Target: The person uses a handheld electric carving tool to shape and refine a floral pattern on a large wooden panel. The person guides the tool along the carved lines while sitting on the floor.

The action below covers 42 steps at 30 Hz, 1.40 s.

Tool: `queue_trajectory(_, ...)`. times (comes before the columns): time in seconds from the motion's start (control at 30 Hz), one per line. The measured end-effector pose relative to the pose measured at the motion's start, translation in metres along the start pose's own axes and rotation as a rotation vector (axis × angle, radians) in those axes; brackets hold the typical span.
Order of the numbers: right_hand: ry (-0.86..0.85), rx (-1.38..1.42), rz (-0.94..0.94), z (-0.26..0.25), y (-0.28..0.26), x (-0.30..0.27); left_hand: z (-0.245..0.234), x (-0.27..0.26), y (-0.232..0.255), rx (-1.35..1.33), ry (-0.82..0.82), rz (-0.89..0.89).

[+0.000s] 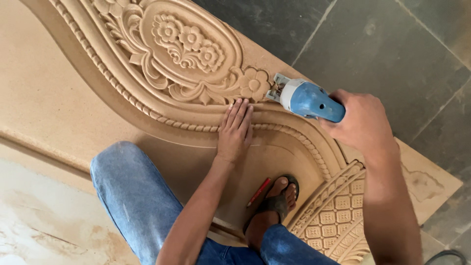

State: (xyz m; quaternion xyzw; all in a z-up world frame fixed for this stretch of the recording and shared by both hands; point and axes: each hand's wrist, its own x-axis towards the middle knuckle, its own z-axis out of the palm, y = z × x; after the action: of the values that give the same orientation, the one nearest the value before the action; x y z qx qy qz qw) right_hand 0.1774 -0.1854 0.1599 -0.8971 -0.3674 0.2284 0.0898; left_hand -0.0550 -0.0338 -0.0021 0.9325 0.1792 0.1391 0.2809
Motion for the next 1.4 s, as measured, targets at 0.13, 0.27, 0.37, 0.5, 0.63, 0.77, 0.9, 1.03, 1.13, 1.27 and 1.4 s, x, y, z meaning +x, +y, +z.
queue_trajectory(0.13, -0.084, 0.088, -0.03, -0.009, -0.002, 0.004, 0.004, 0.016, 0.006, -0.098, 0.138, -0.063)
queue_trajectory(0.27, -0.182, 0.123, -0.021, -0.018, -0.006, 0.008, 0.017, 0.047, 0.008, -0.196, 0.22, -0.084)
queue_trajectory(0.37, -0.263, 0.13, 0.02, -0.02, -0.009, 0.012, 0.021, 0.063, 0.006, -0.193, 0.182, -0.077)
queue_trajectory(0.5, -0.344, 0.109, 0.135, -0.021, -0.01, 0.016, 0.019, 0.067, 0.002, -0.219, 0.152, -0.075)
queue_trajectory(0.63, -0.354, 0.213, 0.294, -0.014, -0.021, 0.007, 0.015, 0.07, 0.0, -0.263, 0.15, -0.104)
queue_trajectory(0.77, -0.348, 0.198, 0.404, -0.007, -0.034, -0.003, 0.016, 0.073, -0.001, -0.236, 0.155, -0.122)
queue_trajectory(0.9, -0.245, 0.338, 0.231, -0.002, -0.031, -0.008, 0.02, 0.071, -0.001, -0.232, 0.148, -0.156)
queue_trajectory(1.03, -0.255, 0.229, 0.292, 0.001, -0.015, -0.004, 0.023, 0.07, -0.004, -0.247, 0.135, -0.153)
queue_trajectory(1.13, -0.244, 0.187, 0.272, 0.006, -0.012, -0.012, 0.024, 0.067, -0.005, -0.253, 0.143, -0.143)
queue_trajectory(1.27, -0.248, 0.206, 0.307, 0.006, -0.007, -0.014, 0.029, 0.064, -0.005, -0.281, 0.165, -0.144)
queue_trajectory(1.4, -0.226, 0.164, 0.299, 0.007, -0.01, -0.009, 0.025, 0.06, -0.011, -0.315, 0.098, -0.122)
